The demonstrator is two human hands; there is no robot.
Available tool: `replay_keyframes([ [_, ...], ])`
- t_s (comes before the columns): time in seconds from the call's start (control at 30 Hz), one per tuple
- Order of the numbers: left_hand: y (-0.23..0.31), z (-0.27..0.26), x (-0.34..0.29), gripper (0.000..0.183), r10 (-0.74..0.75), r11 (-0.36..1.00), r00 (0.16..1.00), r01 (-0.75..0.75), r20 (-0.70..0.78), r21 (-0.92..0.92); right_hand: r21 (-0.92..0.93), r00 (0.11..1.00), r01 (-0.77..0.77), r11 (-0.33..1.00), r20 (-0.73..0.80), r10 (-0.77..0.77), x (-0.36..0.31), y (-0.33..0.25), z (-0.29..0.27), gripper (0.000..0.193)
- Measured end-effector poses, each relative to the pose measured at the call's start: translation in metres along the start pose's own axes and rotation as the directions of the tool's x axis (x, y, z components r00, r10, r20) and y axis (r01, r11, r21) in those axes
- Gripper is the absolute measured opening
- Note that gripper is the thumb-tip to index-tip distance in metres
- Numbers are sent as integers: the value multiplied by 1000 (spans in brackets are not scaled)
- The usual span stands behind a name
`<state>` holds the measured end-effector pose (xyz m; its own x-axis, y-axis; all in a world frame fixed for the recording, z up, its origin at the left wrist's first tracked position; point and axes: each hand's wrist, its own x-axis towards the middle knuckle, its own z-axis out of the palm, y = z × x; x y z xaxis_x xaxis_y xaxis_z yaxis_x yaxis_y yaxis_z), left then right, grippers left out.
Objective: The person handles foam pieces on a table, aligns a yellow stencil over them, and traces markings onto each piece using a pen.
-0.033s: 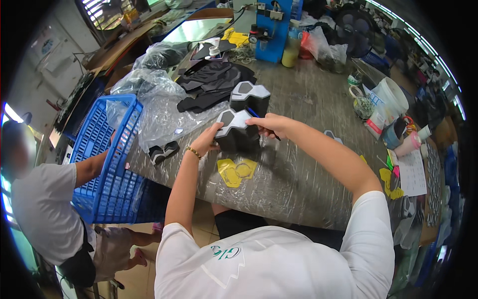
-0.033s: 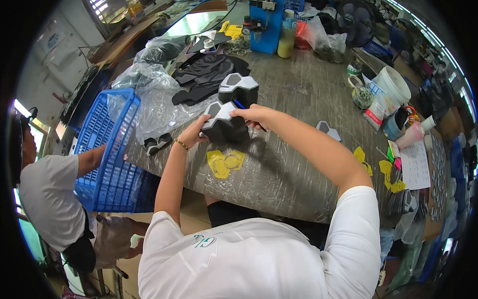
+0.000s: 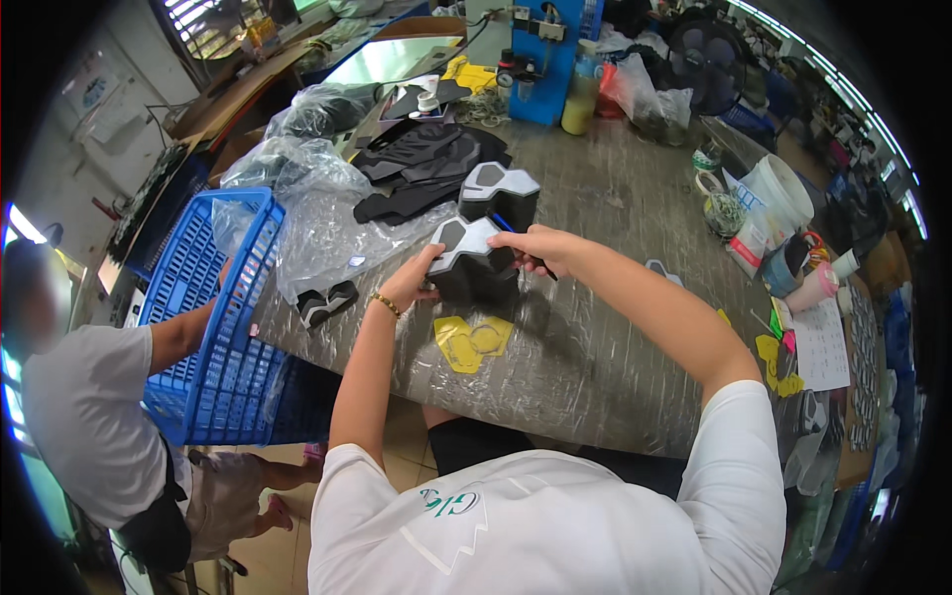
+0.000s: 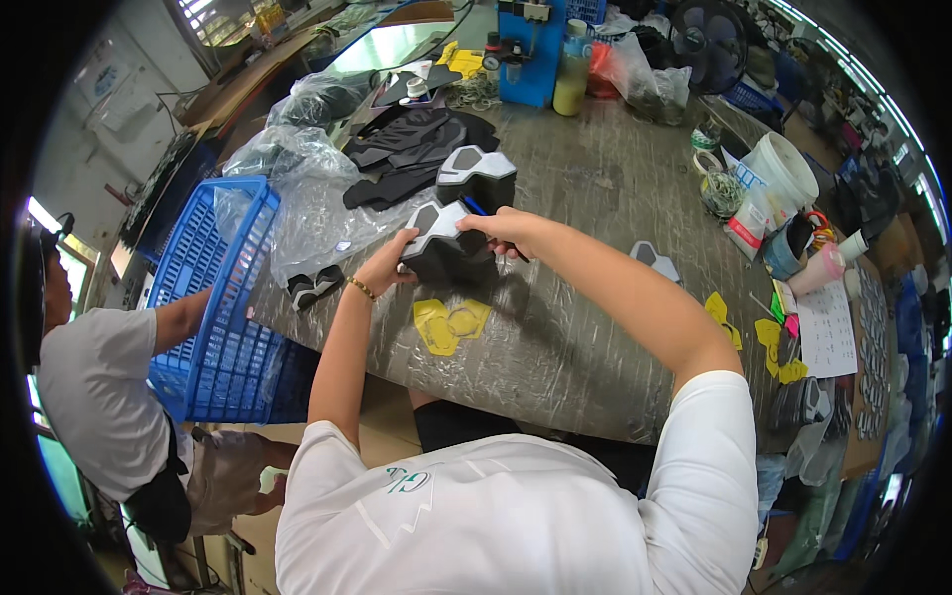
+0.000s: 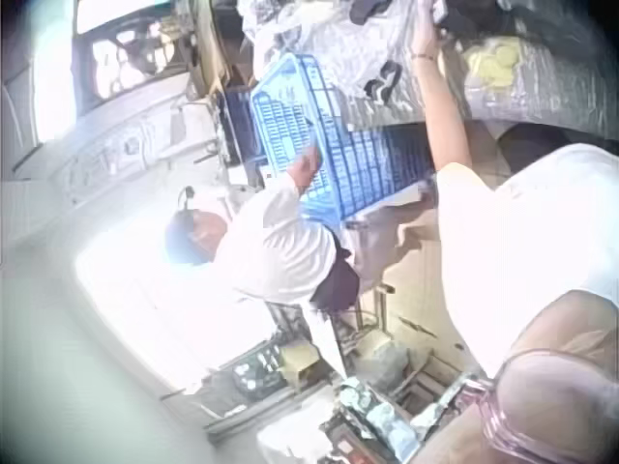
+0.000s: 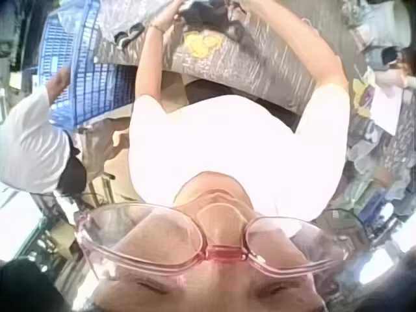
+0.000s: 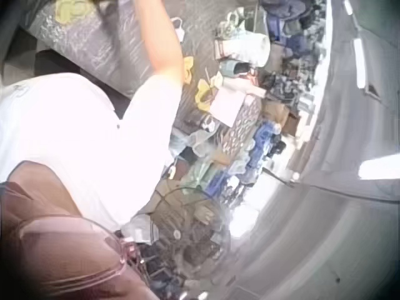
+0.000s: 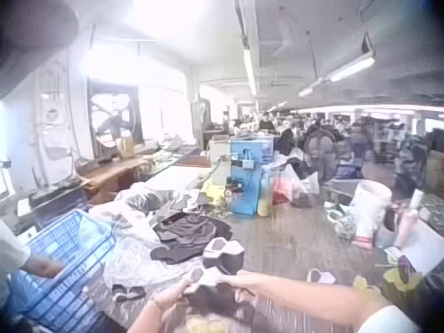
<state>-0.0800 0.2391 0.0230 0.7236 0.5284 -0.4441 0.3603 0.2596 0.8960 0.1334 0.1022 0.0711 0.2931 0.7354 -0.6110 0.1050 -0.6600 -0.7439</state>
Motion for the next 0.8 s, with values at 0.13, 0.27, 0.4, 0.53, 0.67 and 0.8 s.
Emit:
replay_keyframes([
  [0.13, -4, -7, 1, 63, 1, 1000, 1000, -1, 5, -24, 135, 1000, 4, 991, -4, -3, -14, -15, 14, 60],
  [0.27, 1, 2, 3, 67, 21, 999, 1000, -21, 17, 44, 161, 993, -5, 987, -116, 24, 3, 5, 18, 59],
  [0.4, -32, -10, 19, 72, 253, 967, 964, -251, -77, 29, 208, 950, 217, 954, -270, -157, -7, 11, 44, 66],
  [0.53, -27, 7, 4, 76, 445, 895, 874, -425, -194, 139, 167, 835, 503, 848, -348, -426, -14, 24, 44, 64],
  [0.67, -16, 18, -37, 68, 533, 843, 833, -538, -149, 10, 297, 796, 602, 741, -292, -530, -43, 40, 51, 46],
  [0.8, -10, 76, -101, 67, 390, 892, 918, -356, 76, -279, 492, 864, 493, 718, -183, -468, -117, 89, 39, 31],
])
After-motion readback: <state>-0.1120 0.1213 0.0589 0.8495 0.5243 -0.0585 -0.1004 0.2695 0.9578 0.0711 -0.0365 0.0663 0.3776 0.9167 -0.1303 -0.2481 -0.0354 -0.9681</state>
